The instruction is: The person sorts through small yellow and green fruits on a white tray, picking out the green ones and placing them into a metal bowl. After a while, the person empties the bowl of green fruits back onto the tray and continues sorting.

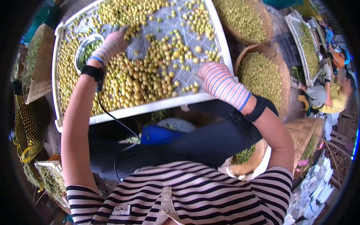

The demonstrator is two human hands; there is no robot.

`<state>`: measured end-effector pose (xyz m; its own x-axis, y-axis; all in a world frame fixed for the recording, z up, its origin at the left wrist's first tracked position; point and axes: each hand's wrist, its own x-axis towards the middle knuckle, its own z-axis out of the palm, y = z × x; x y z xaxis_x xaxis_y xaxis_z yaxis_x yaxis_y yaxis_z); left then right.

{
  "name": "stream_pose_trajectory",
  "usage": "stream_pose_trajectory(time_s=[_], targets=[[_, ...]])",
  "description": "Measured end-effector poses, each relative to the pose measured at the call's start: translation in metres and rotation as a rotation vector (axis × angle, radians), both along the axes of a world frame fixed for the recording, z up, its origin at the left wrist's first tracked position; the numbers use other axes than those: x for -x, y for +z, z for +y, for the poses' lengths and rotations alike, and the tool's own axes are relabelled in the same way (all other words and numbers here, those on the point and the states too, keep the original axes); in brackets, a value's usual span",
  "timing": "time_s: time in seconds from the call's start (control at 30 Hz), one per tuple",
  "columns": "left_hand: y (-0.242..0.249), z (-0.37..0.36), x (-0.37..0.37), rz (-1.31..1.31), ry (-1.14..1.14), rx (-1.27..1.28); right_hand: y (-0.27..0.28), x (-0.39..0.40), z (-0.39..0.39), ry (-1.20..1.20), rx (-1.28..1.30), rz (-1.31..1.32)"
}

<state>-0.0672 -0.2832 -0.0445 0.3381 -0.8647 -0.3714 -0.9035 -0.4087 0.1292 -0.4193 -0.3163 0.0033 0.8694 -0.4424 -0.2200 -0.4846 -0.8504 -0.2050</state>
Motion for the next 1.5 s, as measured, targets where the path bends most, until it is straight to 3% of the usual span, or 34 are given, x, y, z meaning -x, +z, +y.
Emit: stream_pose_trajectory(time_s=[0.07, 0.1, 0.13, 0.2, 0.27, 0.3, 0.37, 0.4, 0.47, 0.5, 0.6, 0.63, 0.7, 0.73, 0.83, 0.87, 0.93, 0.97, 1.0, 1.07, 1.1, 1.2, 1.27, 1.33, 1.4, 1.5], targets=[[0.002, -0.005, 0.002, -0.042, 0.001, 0.004, 0.0, -0.017, -0.039, -0.03, -0.04, -0.138], [-0.002, -0.008, 0.006, -0.148, -0.011, 0.035, -0.003, -0.03, -0.059, -0.053, 0.046, -0.143], [-0.005, -0.008, 0.003, 0.051, 0.059, 0.056, -0.009, -0.044, -0.077, -0.081, 0.127, -0.146], [-0.031, -0.01, 0.005, -0.055, 0.048, 0.127, -0.012, -0.071, -0.113, -0.071, 0.223, -0.042], [0.02, 0.003, 0.044, -0.066, -0.087, -0.078, -0.026, -0.09, -0.141, -0.147, 0.184, -0.003], [0.022, 0.011, 0.058, -0.072, -0.085, -0.075, -0.038, -0.091, -0.145, -0.145, 0.186, -0.009], [0.021, 0.028, 0.08, 0.037, -0.13, -0.108, -0.061, -0.09, -0.148, -0.19, 0.121, 0.156], [0.035, 0.044, 0.093, 0.115, -0.197, -0.091, -0.054, -0.083, -0.136, -0.06, 0.182, 0.236], [0.034, 0.074, 0.105, 0.205, -0.265, -0.071, -0.032, -0.078, -0.121, 0.039, 0.052, 0.388], [0.046, 0.087, 0.113, 0.202, -0.298, -0.057, -0.044, -0.067, -0.138, 0.037, -0.033, 0.239], [0.06, 0.119, 0.126, 0.251, -0.337, 0.039, -0.02, -0.069, -0.164, -0.336, -0.06, 0.01], [0.064, 0.125, 0.126, 0.253, -0.339, 0.034, -0.015, -0.073, -0.167, -0.338, -0.064, 0.012], [0.069, 0.132, 0.124, 0.304, -0.314, 0.128, -0.007, -0.082, -0.17, -0.221, -0.054, 0.15], [0.07, 0.133, 0.12, 0.308, -0.311, 0.128, -0.011, -0.086, -0.17, -0.22, -0.054, 0.155], [0.067, 0.142, 0.106, 0.378, -0.225, 0.259, -0.04, -0.086, -0.167, 0.077, -0.079, 0.114], [0.064, 0.144, 0.1, 0.403, -0.215, 0.296, -0.029, -0.089, -0.155, 0.078, -0.087, 0.119], [0.068, 0.142, 0.096, 0.427, -0.166, 0.302, -0.001, -0.094, -0.128, 0.023, -0.142, 0.392], [0.067, 0.142, 0.095, 0.43, -0.157, 0.31, 0.006, -0.095, -0.119, 0.056, -0.046, 0.392], [0.065, 0.141, 0.094, 0.433, -0.152, 0.309, -0.002, -0.096, -0.118, 0.061, -0.048, 0.395], [0.06, 0.14, 0.093, 0.472, -0.145, 0.336, -0.016, -0.095, -0.118, 0.067, 0.061, 0.646], [0.058, 0.14, 0.094, 0.461, -0.147, 0.329, -0.014, -0.087, -0.123, 0.186, -0.024, 0.665], [0.056, 0.14, 0.094, 0.473, -0.169, 0.37, -0.004, -0.081, -0.136, 0.156, -0.237, 0.55], [0.055, 0.14, 0.096, 0.446, -0.182, 0.393, 0.005, -0.101, -0.134, 0.196, -0.14, 0.667], [0.053, 0.138, 0.096, 0.451, -0.166, 0.373, 0.006, -0.122, -0.145, -0.186, -0.119, 0.552], [0.052, 0.134, 0.095, 0.472, -0.167, 0.394, -0.02, -0.127, -0.172, -0.145, 0.042, -0.003], [0.042, 0.132, 0.096, 0.482, -0.181, 0.409, -0.043, -0.182, -0.187, -0.11, 0.187, -0.066]])
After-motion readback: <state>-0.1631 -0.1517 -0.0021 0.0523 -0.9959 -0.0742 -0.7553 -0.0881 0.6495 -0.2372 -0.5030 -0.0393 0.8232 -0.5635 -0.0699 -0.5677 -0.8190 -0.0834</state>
